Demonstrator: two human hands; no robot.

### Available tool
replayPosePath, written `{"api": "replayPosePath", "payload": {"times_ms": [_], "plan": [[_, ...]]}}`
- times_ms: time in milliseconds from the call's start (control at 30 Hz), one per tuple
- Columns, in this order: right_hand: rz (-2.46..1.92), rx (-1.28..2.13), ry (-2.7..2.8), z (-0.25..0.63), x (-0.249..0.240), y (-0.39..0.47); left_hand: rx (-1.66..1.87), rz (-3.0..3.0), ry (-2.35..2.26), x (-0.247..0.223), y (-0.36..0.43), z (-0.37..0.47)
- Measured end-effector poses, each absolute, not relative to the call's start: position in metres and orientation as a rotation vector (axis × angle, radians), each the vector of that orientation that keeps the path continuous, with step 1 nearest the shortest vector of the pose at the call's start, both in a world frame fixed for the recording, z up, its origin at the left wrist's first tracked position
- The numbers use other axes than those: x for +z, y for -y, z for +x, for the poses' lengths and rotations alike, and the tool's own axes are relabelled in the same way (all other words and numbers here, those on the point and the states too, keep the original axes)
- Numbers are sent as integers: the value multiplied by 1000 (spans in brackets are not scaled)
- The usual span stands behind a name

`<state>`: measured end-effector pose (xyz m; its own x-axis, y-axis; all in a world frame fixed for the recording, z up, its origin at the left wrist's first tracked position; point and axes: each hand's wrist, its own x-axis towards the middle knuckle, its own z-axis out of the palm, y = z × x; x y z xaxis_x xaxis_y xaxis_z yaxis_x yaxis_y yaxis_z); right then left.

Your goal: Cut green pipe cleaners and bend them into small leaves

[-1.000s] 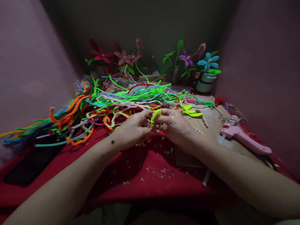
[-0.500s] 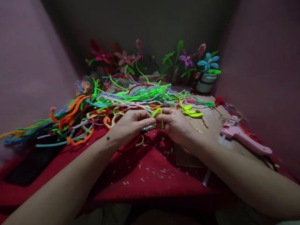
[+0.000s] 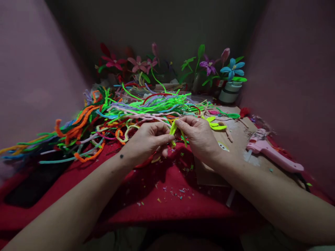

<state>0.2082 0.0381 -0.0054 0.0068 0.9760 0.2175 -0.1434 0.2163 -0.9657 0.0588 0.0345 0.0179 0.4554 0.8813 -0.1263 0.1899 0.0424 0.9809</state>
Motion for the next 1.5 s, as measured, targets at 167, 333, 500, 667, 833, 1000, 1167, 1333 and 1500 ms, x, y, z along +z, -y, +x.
{"api": "replayPosePath", "payload": {"times_ms": [167,333,500,667,833,1000,1167,1333,1500], "plan": [[-833,1240,1082,206,-3,-37,672,1232,-820,16,-36,57],[-774,1223,1023,207,-6,-40,738,1392,-956,10,-31,64],[-806,1140,1101,210,-4,-42,770,1414,-874,12,-29,65],[-830,1017,1200,211,-4,-41,740,1323,-843,15,-32,59],[-804,1121,1138,211,-6,-42,784,1360,-903,14,-34,57],[-844,1233,1271,215,-2,-42,840,1331,-871,16,-39,54],[-857,1364,1429,221,-3,-44,905,1342,-861,17,-44,51],[-840,1440,1368,220,-5,-44,940,1364,-889,18,-47,49],[-732,1558,1249,216,-2,-40,957,1420,-924,20,-46,50]]}}
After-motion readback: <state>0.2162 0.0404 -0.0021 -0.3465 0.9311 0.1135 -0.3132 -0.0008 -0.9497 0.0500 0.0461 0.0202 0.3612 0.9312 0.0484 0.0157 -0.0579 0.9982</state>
